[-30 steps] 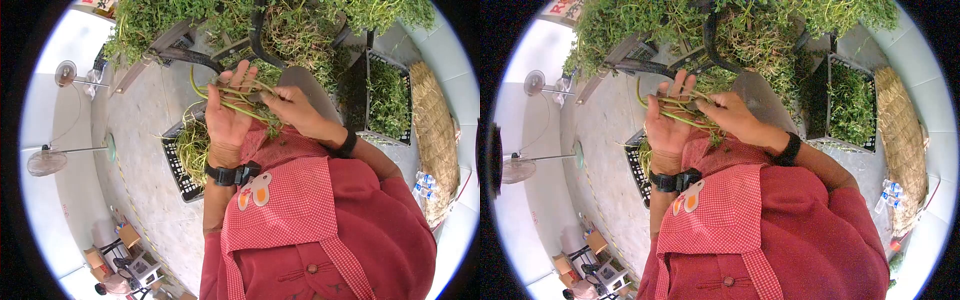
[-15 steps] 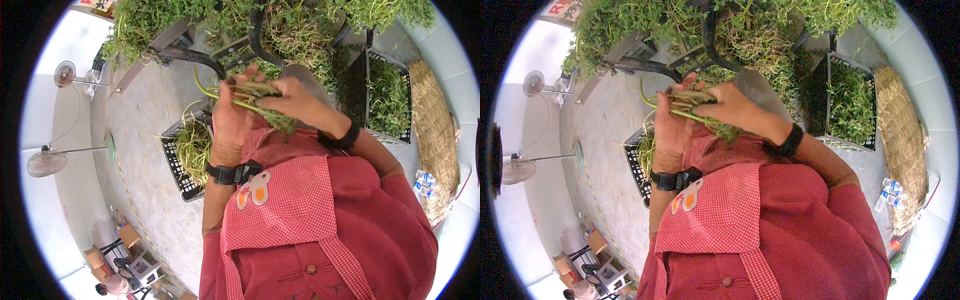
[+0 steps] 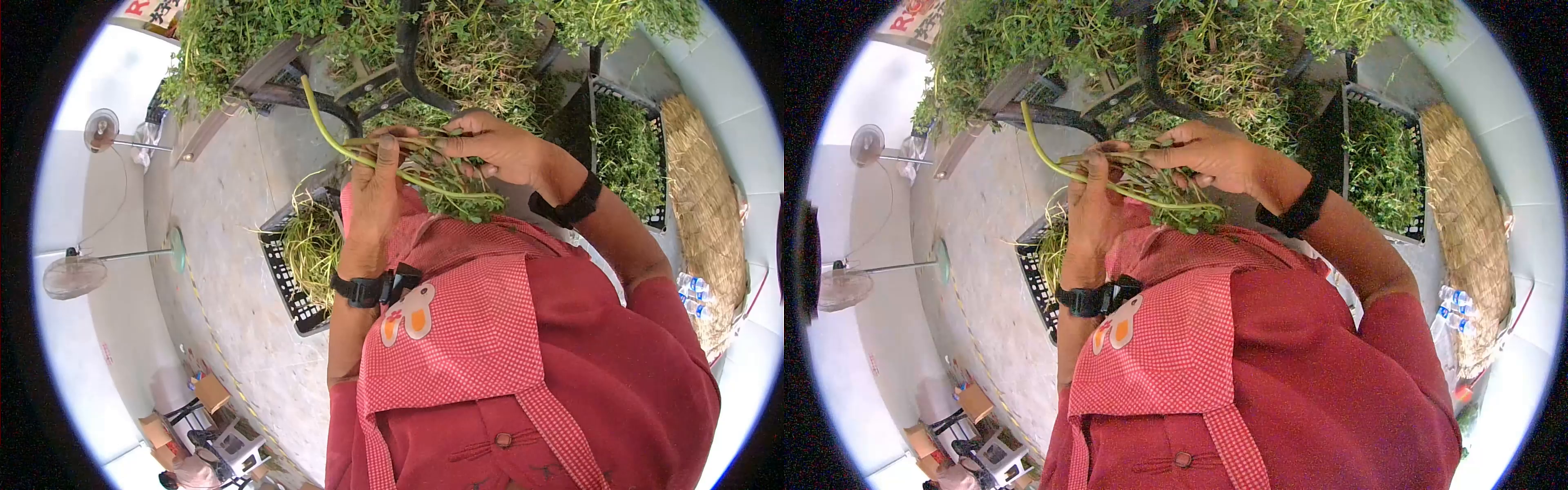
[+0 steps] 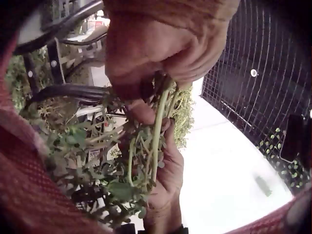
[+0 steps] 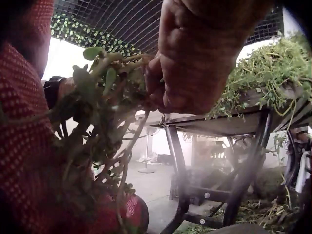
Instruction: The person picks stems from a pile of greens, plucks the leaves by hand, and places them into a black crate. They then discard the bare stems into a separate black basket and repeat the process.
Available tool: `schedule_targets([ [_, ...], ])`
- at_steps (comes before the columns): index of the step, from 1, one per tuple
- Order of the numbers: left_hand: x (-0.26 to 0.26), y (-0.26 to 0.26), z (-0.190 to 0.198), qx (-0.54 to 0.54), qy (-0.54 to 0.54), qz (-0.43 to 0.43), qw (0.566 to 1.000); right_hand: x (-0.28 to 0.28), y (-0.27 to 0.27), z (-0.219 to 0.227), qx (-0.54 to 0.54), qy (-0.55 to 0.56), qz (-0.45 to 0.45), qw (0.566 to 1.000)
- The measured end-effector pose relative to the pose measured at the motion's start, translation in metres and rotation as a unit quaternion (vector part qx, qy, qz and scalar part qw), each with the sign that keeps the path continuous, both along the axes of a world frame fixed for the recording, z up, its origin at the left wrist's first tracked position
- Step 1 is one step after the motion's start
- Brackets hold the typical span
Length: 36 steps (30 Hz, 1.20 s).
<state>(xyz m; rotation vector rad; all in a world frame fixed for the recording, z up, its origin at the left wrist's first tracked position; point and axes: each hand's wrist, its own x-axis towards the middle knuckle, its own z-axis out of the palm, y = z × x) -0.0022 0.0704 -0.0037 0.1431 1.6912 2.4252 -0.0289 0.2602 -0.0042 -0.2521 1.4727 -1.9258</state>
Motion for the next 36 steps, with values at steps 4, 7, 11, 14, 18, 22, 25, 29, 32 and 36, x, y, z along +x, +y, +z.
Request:
schedule_targets([
  [4,-0.002,-0.001,-0.002,-0.101,0.052,0.026,0.993,-0.001,0.001,-0.001,0.016,-0.011,-0.032,0.999],
  [7,-0.002,-0.002,-0.005,-0.091,0.017,0.047,0.995,-0.003,-0.002,-0.007,0.077,0.057,-0.074,0.993],
  [11,0.000,0.002,-0.001,-0.042,-0.007,0.070,0.997,-0.004,0.003,-0.006,0.106,0.091,-0.133,0.981],
  [14,0.000,0.001,0.001,-0.042,-0.021,0.049,0.998,0.001,-0.007,-0.007,0.195,0.277,-0.146,0.930],
  [18,-0.001,-0.002,-0.002,-0.106,-0.031,0.056,0.992,-0.005,-0.014,-0.017,0.201,0.352,-0.140,0.904],
  [22,0.001,-0.004,0.000,-0.137,0.011,0.070,0.988,-0.005,-0.005,0.019,0.277,0.386,-0.120,0.872],
  [25,0.001,0.001,0.004,-0.147,0.042,0.080,0.985,-0.007,-0.001,0.024,0.293,0.405,-0.109,0.859],
  [29,-0.004,-0.006,-0.011,-0.234,0.096,0.106,0.962,-0.008,-0.007,0.019,0.344,0.522,-0.137,0.769],
  [32,-0.001,-0.003,-0.013,-0.249,0.123,0.125,0.952,-0.013,-0.020,0.008,0.402,0.570,-0.210,0.685],
  [36,0.008,0.005,0.015,-0.158,0.183,0.100,0.965,-0.057,0.012,-0.016,0.434,0.522,-0.262,0.686],
])
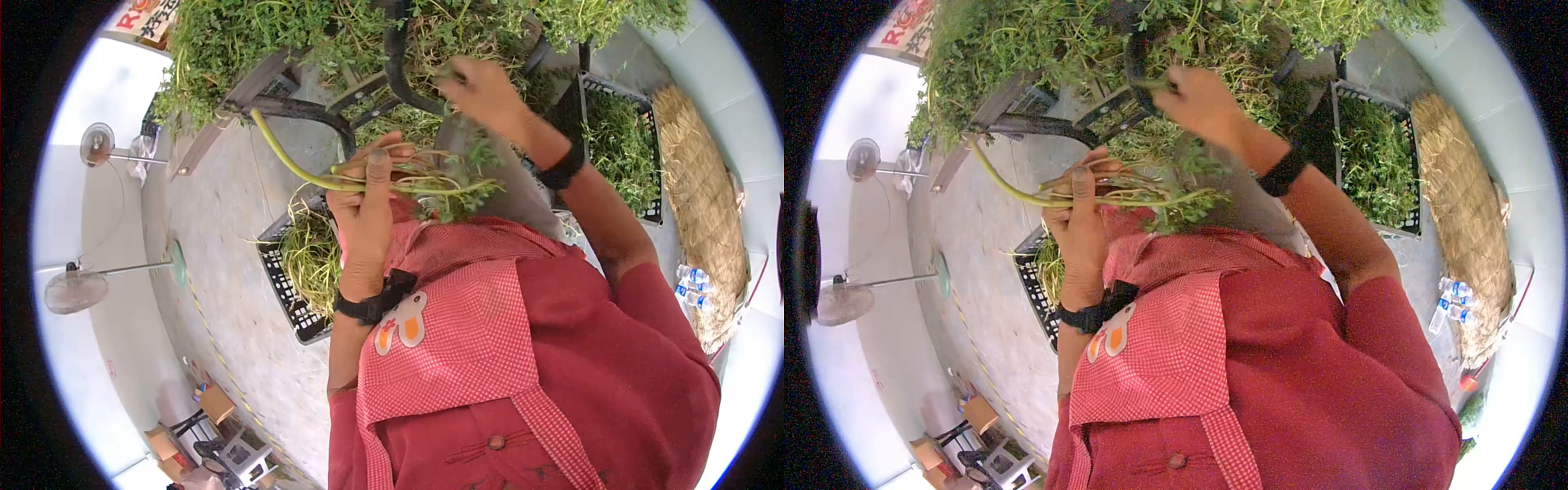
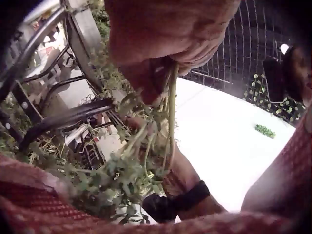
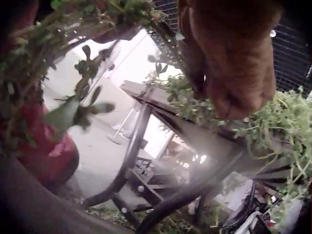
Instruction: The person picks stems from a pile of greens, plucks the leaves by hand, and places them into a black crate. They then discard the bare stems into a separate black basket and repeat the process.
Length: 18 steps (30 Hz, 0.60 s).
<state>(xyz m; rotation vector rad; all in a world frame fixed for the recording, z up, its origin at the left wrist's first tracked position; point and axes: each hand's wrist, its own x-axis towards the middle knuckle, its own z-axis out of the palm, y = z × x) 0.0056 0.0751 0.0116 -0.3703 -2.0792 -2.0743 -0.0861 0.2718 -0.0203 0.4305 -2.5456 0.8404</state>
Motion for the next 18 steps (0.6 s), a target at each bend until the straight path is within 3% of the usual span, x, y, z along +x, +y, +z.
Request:
schedule_targets([
  [1,0.002,-0.002,0.003,0.050,-0.071,0.002,0.996,-0.002,0.007,0.003,-0.159,-0.092,0.023,0.983],
  [2,0.003,-0.003,0.005,0.099,-0.141,0.001,0.985,-0.002,0.014,0.005,-0.314,-0.182,0.042,0.931],
  [3,0.002,-0.004,0.002,0.099,-0.140,0.000,0.985,0.002,0.022,0.006,-0.314,-0.181,0.041,0.931],
  [5,-0.004,-0.004,-0.006,0.201,-0.139,-0.029,0.969,0.024,0.029,0.026,-0.424,-0.335,0.162,0.825],
  [6,-0.005,-0.003,-0.008,0.201,-0.138,-0.031,0.969,0.035,0.027,0.031,-0.424,-0.334,0.161,0.826],
  [8,-0.005,-0.005,-0.009,0.210,-0.143,-0.036,0.967,0.055,0.014,0.036,-0.477,-0.430,0.199,0.740],
  [9,-0.004,-0.002,-0.007,0.208,-0.142,-0.033,0.967,0.063,0.005,0.034,-0.478,-0.431,0.201,0.738],
  [11,-0.002,0.006,0.000,0.219,-0.161,-0.013,0.962,0.073,-0.011,0.029,-0.247,-0.254,0.200,0.914],
  [13,-0.004,0.001,-0.003,0.199,-0.167,-0.024,0.965,0.074,-0.017,0.028,-0.209,-0.257,0.222,0.917],
  [15,-0.006,-0.002,-0.008,0.181,-0.173,-0.033,0.968,0.073,-0.021,0.023,-0.120,-0.137,0.257,0.949],
  [16,-0.007,-0.001,-0.011,0.170,-0.145,-0.036,0.974,0.080,-0.025,0.028,-0.164,-0.197,0.240,0.936],
  [18,-0.008,-0.001,-0.013,0.160,-0.117,-0.037,0.979,0.083,-0.029,0.028,-0.153,-0.188,0.234,0.941],
])
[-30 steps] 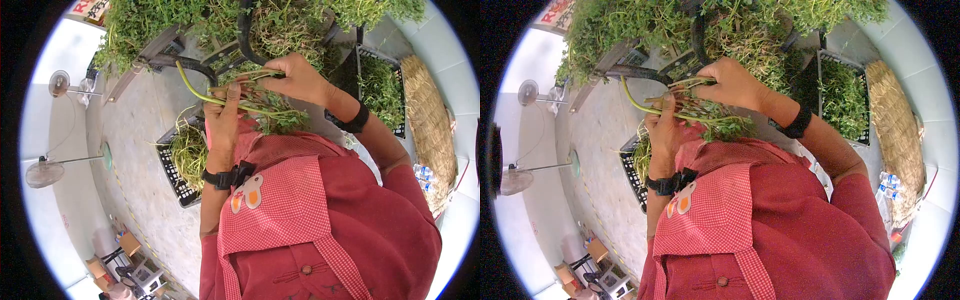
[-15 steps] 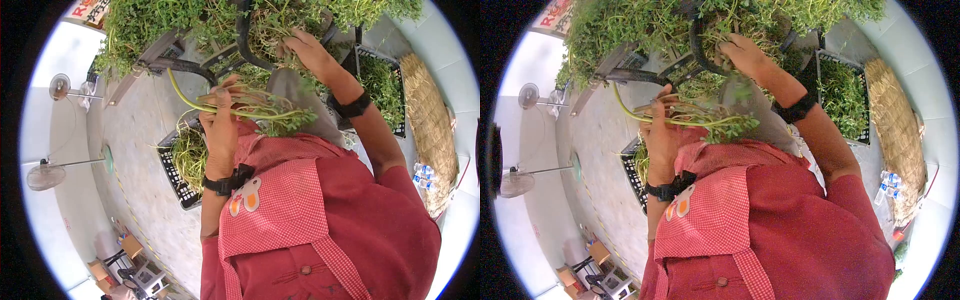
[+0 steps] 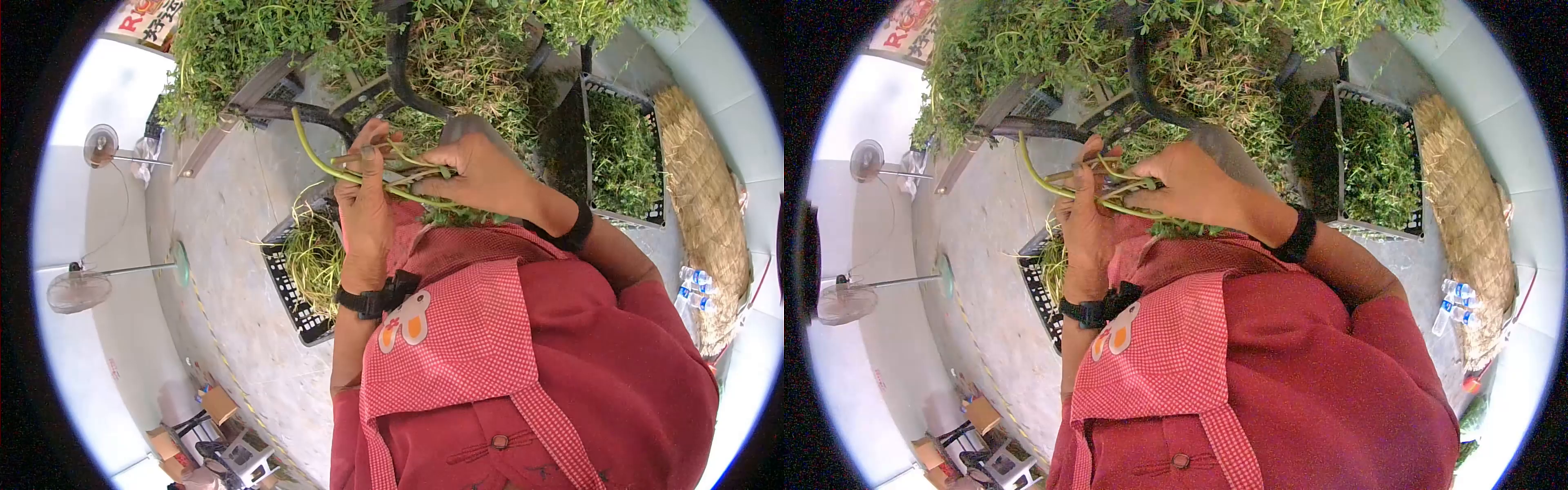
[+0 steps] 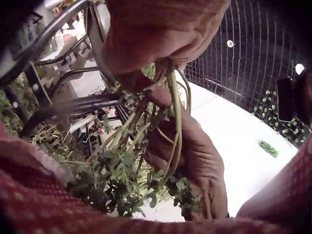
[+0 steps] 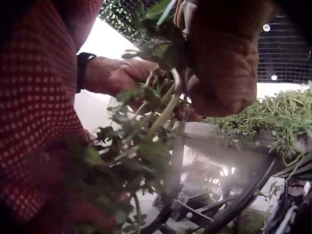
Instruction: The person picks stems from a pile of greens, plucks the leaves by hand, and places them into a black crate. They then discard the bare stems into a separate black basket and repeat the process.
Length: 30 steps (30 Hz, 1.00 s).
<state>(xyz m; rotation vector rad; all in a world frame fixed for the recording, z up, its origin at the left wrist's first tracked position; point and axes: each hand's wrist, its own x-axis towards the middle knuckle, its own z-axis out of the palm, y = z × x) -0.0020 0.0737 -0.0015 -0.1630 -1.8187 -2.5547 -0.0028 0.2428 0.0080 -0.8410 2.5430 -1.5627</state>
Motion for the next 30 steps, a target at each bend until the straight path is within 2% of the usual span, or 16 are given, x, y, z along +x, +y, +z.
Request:
schedule_targets([
  [4,0.000,0.002,-0.001,-0.017,-0.006,-0.015,1.000,-0.005,-0.001,-0.001,0.015,-0.001,-0.008,1.000],
  [8,-0.005,-0.001,-0.007,-0.052,0.029,-0.004,0.998,-0.016,-0.008,-0.028,-0.001,0.034,-0.015,0.999],
  [10,-0.005,0.000,-0.007,-0.028,0.026,-0.015,0.999,-0.016,-0.011,-0.030,-0.060,0.044,0.045,0.996],
  [11,-0.005,0.000,-0.008,-0.004,0.022,-0.027,0.999,-0.016,-0.011,-0.028,-0.061,0.044,0.045,0.996],
  [13,-0.001,0.002,-0.006,0.032,-0.015,-0.029,0.999,-0.015,-0.008,-0.017,-0.019,-0.138,0.066,0.988],
  [15,-0.001,0.003,-0.002,0.069,-0.050,-0.030,0.996,-0.011,-0.011,-0.009,-0.020,-0.161,0.073,0.984],
  [17,0.000,0.002,0.003,0.044,-0.057,-0.074,0.995,-0.007,-0.013,-0.009,-0.021,-0.187,0.082,0.979],
  [19,-0.001,0.004,0.003,0.013,-0.043,-0.057,0.997,-0.009,-0.015,-0.012,-0.073,-0.062,0.080,0.992],
  [20,-0.001,0.004,0.003,-0.018,-0.032,-0.041,0.999,-0.010,-0.013,-0.011,-0.074,-0.060,0.080,0.992],
  [22,0.000,0.003,0.004,-0.034,-0.033,-0.031,0.998,-0.009,-0.005,-0.006,-0.044,-0.136,0.049,0.988],
  [26,0.000,0.000,-0.001,-0.074,-0.036,-0.019,0.996,-0.013,0.006,-0.011,-0.056,-0.120,0.037,0.991],
  [27,0.000,-0.001,-0.004,-0.074,-0.036,-0.020,0.996,-0.014,0.007,-0.012,-0.033,-0.113,0.033,0.992],
  [29,-0.002,-0.004,-0.008,-0.164,-0.024,0.014,0.986,-0.016,0.008,-0.011,-0.011,-0.109,0.029,0.994],
  [30,-0.002,-0.004,-0.009,-0.165,-0.026,0.013,0.986,-0.016,0.009,-0.008,0.025,-0.094,0.027,0.995],
])
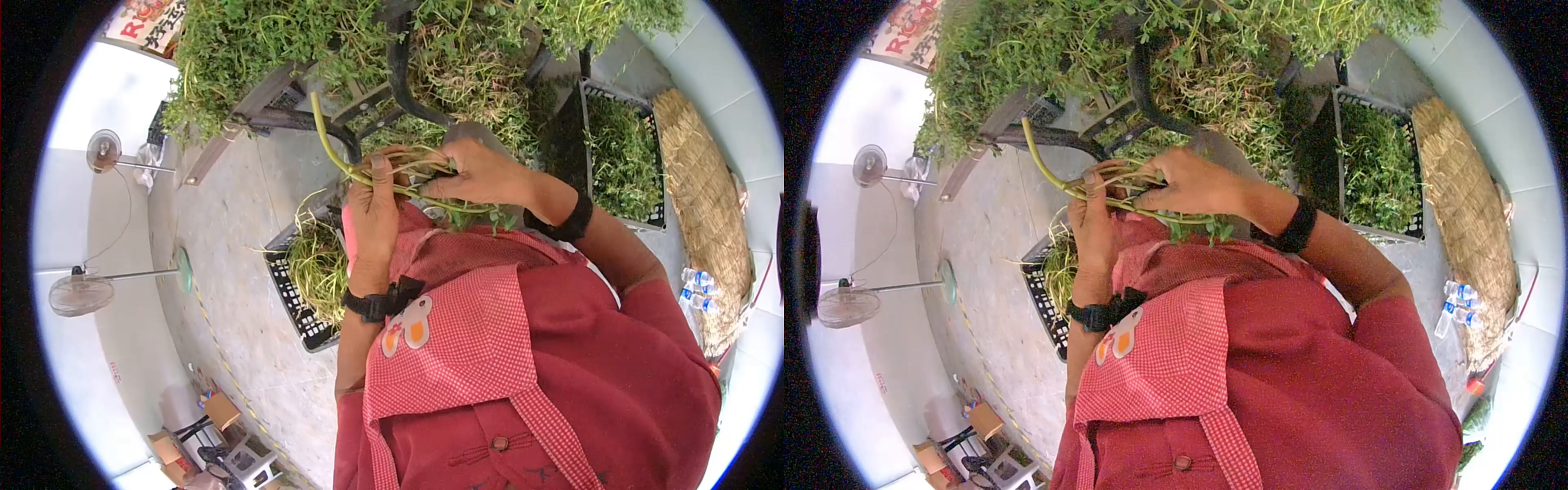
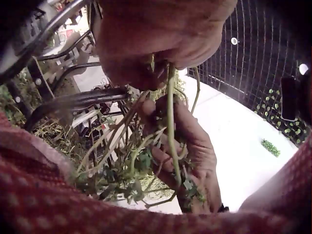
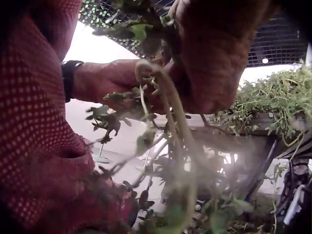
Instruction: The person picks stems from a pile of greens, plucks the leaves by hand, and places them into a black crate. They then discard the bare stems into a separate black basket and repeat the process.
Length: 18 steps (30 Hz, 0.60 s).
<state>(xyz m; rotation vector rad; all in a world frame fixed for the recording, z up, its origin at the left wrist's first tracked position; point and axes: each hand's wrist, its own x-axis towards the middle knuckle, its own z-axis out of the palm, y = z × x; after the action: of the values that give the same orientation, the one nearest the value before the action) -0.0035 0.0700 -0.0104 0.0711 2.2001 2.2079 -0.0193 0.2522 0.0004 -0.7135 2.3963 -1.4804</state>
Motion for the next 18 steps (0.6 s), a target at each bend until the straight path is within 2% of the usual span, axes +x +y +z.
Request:
schedule_targets([
  [3,0.001,0.004,0.001,-0.043,0.033,0.004,0.999,-0.002,0.002,0.006,0.052,0.031,0.015,0.998],
  [5,0.003,0.007,0.004,-0.111,0.116,0.010,0.987,-0.001,-0.002,0.004,0.067,0.044,0.025,0.996],
  [6,0.004,0.004,0.006,-0.108,0.117,0.000,0.987,0.001,-0.005,0.000,0.072,0.129,0.050,0.988],
  [7,0.005,0.000,0.008,-0.196,0.090,0.015,0.976,0.002,-0.001,-0.003,0.088,0.213,0.064,0.971],
  [8,0.004,0.001,0.009,-0.276,0.066,0.022,0.959,0.006,-0.002,-0.005,0.087,0.190,0.059,0.976],
  [9,0.002,0.002,0.002,-0.221,0.073,0.030,0.972,0.012,-0.007,-0.005,0.085,0.165,0.050,0.981],
  [10,0.001,0.002,-0.007,-0.167,0.073,0.038,0.983,0.018,-0.006,0.004,0.132,0.178,0.048,0.974],
  [11,0.003,0.003,-0.002,-0.160,0.061,0.020,0.985,0.023,-0.005,0.011,0.174,0.191,0.052,0.965],
  [13,0.007,0.008,0.007,-0.153,0.049,-0.010,0.987,0.027,-0.006,0.010,0.193,0.200,0.025,0.960],
  [15,0.007,0.012,0.009,-0.266,0.178,0.048,0.946,0.026,-0.008,0.007,0.202,0.215,0.015,0.955],
  [16,0.010,0.015,0.007,-0.178,0.135,0.075,0.972,0.025,-0.008,0.005,0.159,0.228,-0.017,0.961],
  [17,0.008,0.017,0.006,-0.178,0.135,0.070,0.972,0.024,-0.008,0.004,0.115,0.241,-0.047,0.963],
  [18,0.007,0.019,0.007,-0.220,0.207,0.102,0.948,0.024,-0.011,0.003,0.115,0.238,-0.052,0.963],
])
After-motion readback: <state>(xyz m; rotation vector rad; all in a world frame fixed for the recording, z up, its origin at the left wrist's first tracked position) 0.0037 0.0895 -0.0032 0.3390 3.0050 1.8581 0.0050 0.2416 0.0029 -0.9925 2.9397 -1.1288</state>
